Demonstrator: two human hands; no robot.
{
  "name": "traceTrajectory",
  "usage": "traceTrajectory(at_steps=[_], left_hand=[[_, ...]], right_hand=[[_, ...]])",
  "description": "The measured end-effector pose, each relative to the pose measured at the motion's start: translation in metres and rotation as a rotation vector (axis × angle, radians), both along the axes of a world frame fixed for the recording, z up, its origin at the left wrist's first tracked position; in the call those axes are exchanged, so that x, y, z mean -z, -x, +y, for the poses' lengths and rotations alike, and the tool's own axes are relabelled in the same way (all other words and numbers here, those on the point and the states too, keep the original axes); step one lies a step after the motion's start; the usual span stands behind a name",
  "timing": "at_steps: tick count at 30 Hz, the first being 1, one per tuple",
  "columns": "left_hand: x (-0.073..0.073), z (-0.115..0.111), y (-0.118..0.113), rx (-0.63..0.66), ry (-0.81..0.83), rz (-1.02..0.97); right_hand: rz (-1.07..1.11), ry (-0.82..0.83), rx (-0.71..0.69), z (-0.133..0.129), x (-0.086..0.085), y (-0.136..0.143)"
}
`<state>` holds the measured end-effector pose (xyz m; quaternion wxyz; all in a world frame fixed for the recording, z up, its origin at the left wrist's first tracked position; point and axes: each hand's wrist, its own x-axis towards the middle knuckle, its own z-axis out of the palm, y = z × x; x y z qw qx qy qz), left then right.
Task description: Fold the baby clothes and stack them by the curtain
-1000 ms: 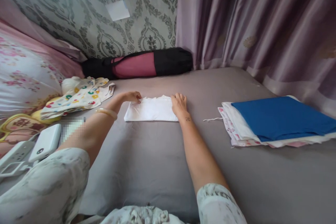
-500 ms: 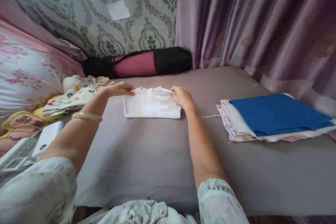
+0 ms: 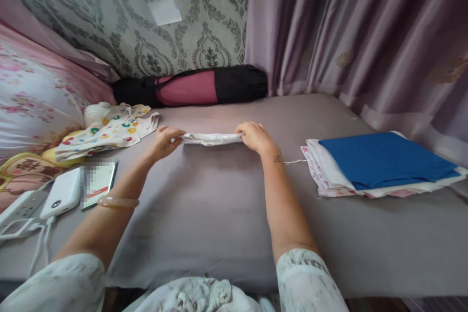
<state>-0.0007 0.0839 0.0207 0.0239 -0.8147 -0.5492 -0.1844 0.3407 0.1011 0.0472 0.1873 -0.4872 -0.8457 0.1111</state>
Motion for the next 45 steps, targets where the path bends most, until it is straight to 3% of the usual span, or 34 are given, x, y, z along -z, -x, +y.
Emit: traceTrajectory(at_steps=[2, 5, 10, 15, 17, 19, 22, 24, 28, 33, 40, 45], left_hand=[[0.019, -0.011, 0.002, 0.015, 0.03, 0.005], [0.033, -0.025, 0.002, 0.036, 0.059, 0.012], [0.034, -0.041, -0.002, 0.098, 0.152, 0.063], [0.03, -0.042, -0.005, 0.059, 0.232, 0.048], [0.027, -0.037, -0.011, 0.008, 0.211, 0.0], [0.023, -0.031, -0.023, -0.055, 0.154, -0.068], [0.023, -0.019, -0.05, -0.1, 0.069, -0.128], [0.028, -0.013, -0.069, -0.11, 0.075, -0.108], [0.042, -0.007, -0.094, -0.142, 0.148, -0.001], [0.056, -0.006, -0.097, -0.14, 0.255, 0.071], [0.057, -0.004, -0.096, -0.15, 0.32, 0.061], [0.052, -0.005, -0.094, -0.137, 0.262, 0.072]], right_hand=[[-0.044, 0.141, -0.022, 0.0, 0.003, 0.0], [-0.085, 0.269, -0.04, 0.001, 0.008, 0.001], [-0.189, 0.436, -0.043, 0.002, 0.014, 0.002], [-0.261, 0.602, -0.086, -0.001, 0.008, 0.001], [-0.202, 0.519, -0.059, -0.002, 0.007, 0.008], [-0.119, 0.309, 0.038, -0.004, 0.01, 0.023], [-0.019, -0.038, 0.168, -0.008, 0.025, 0.055], [-0.041, -0.11, 0.128, -0.011, 0.039, 0.076], [-0.119, -0.088, 0.08, -0.015, 0.063, 0.095], [-0.195, 0.016, 0.055, -0.015, 0.073, 0.096], [-0.203, 0.067, 0.067, -0.012, 0.075, 0.097], [-0.188, 0.061, 0.072, -0.012, 0.071, 0.095]])
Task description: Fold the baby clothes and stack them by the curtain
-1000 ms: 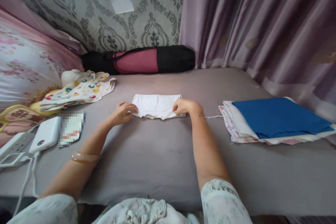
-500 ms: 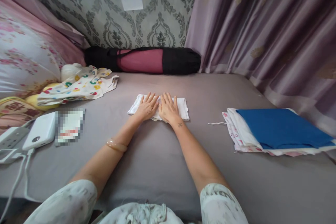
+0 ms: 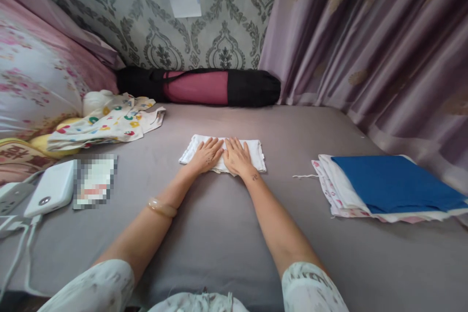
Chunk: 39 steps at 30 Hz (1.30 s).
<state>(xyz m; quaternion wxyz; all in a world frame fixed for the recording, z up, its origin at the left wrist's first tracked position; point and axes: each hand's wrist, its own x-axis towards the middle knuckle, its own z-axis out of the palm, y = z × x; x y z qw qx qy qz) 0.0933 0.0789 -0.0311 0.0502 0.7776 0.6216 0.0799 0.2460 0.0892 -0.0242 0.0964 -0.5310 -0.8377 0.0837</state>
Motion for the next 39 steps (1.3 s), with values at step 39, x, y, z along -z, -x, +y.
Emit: traceTrajectory(at_steps=[39], left_hand=[[0.005, 0.003, 0.034, -0.225, -0.165, 0.029]], right_hand=[[-0.055, -0.13, 0.241, 0.011, 0.006, -0.027]])
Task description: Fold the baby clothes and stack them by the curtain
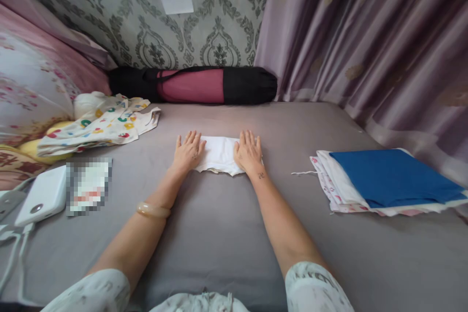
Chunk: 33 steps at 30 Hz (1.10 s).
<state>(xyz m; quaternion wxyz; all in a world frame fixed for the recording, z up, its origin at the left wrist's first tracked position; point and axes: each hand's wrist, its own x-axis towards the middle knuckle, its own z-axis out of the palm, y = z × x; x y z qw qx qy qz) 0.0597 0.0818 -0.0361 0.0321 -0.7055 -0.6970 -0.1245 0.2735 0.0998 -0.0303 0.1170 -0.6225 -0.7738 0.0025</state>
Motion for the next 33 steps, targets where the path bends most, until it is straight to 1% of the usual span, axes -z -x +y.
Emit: traceTrajectory(at_steps=[2, 5, 7, 9, 11, 14, 16, 19, 22, 24, 26, 29, 31, 33], left_hand=[[0.002, 0.0, 0.004, -0.003, 0.042, -0.009], [0.006, 0.0, 0.009, -0.01, 0.134, -0.03], [0.008, 0.0, 0.011, -0.016, 0.14, -0.033], [0.007, 0.0, 0.011, -0.016, 0.134, -0.036], [0.003, -0.001, 0.008, -0.016, 0.106, -0.042], [-0.004, -0.004, 0.001, 0.001, 0.001, -0.039], [-0.007, -0.006, -0.006, 0.029, -0.035, -0.024], [-0.006, -0.009, -0.01, 0.032, 0.04, -0.012], [-0.001, -0.008, -0.007, 0.009, 0.102, -0.038], [0.001, -0.007, -0.003, 0.012, 0.119, -0.071], [0.0, -0.006, 0.0, 0.019, 0.133, -0.107], [-0.006, -0.005, 0.003, 0.017, 0.116, -0.164], [-0.01, -0.004, 0.005, -0.002, 0.081, -0.205], [-0.011, -0.004, 0.008, -0.024, 0.054, -0.244]], right_hand=[[-0.016, 0.048, 0.044, 0.003, 0.003, -0.007], [-0.032, 0.129, 0.062, 0.006, 0.009, -0.013], [-0.03, 0.137, 0.061, 0.006, 0.011, -0.014], [-0.025, 0.141, 0.062, 0.005, 0.01, -0.013], [-0.019, 0.118, 0.055, 0.004, 0.005, -0.012], [-0.001, -0.001, 0.011, 0.002, -0.003, -0.008], [0.005, -0.039, -0.018, 0.003, -0.003, -0.005], [-0.017, 0.047, -0.008, 0.005, 0.005, -0.004], [-0.045, 0.112, 0.005, 0.009, 0.015, -0.006], [-0.05, 0.122, 0.01, 0.011, 0.018, -0.007], [-0.053, 0.145, 0.016, 0.012, 0.015, -0.007], [-0.053, 0.201, 0.025, 0.012, 0.004, -0.002], [-0.034, 0.173, 0.017, 0.011, -0.005, 0.007], [0.006, 0.109, -0.011, 0.008, -0.01, 0.02]])
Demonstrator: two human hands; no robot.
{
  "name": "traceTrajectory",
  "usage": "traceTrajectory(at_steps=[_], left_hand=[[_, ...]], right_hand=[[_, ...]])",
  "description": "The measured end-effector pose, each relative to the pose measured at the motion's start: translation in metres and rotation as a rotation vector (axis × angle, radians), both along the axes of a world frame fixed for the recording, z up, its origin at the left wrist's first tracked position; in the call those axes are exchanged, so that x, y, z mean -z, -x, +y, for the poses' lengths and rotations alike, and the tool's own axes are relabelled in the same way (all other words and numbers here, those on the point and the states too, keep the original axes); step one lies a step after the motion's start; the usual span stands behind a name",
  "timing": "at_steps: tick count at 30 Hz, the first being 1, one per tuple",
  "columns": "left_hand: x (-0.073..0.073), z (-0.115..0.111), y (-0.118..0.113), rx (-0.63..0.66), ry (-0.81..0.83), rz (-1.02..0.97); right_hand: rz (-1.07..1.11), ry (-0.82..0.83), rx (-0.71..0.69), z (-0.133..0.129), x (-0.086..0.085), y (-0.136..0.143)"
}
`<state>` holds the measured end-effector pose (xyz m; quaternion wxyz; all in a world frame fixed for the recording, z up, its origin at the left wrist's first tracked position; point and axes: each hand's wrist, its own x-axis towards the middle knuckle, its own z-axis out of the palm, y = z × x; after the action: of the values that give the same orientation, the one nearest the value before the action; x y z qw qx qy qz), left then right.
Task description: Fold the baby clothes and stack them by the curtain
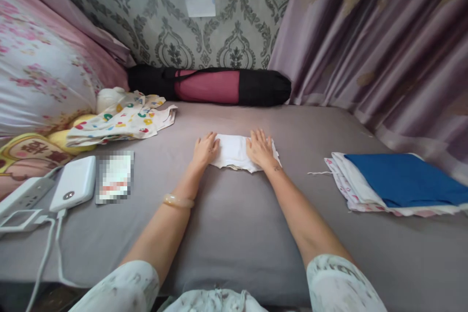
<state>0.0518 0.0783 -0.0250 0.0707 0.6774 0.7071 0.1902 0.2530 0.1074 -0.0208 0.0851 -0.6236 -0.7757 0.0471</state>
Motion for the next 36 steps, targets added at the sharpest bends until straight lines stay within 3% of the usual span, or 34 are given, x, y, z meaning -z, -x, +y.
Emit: traceTrajectory(at_steps=[5, 9, 13, 17, 25, 30, 36], left_hand=[[0.005, 0.002, 0.01, -0.017, 0.016, -0.052], [0.009, 0.005, 0.014, -0.021, 0.03, -0.072], [0.007, 0.005, 0.014, -0.013, 0.021, -0.085], [0.004, 0.004, 0.015, -0.007, -0.005, -0.098], [0.004, 0.006, 0.018, -0.044, -0.023, -0.114], [0.008, 0.01, 0.019, -0.048, -0.016, -0.143], [0.013, 0.016, 0.021, -0.067, -0.042, -0.22]], right_hand=[[0.028, -0.018, -0.059, -0.008, 0.009, 0.03], [0.006, -0.03, -0.051, -0.009, 0.016, 0.031], [-0.004, 0.007, -0.042, -0.007, 0.007, 0.035], [0.002, -0.071, -0.062, -0.009, 0.001, 0.056], [-0.012, -0.091, -0.076, -0.013, 0.018, 0.072], [-0.007, -0.076, -0.073, -0.012, 0.01, 0.072], [0.01, -0.086, -0.093, -0.015, 0.004, 0.095]])
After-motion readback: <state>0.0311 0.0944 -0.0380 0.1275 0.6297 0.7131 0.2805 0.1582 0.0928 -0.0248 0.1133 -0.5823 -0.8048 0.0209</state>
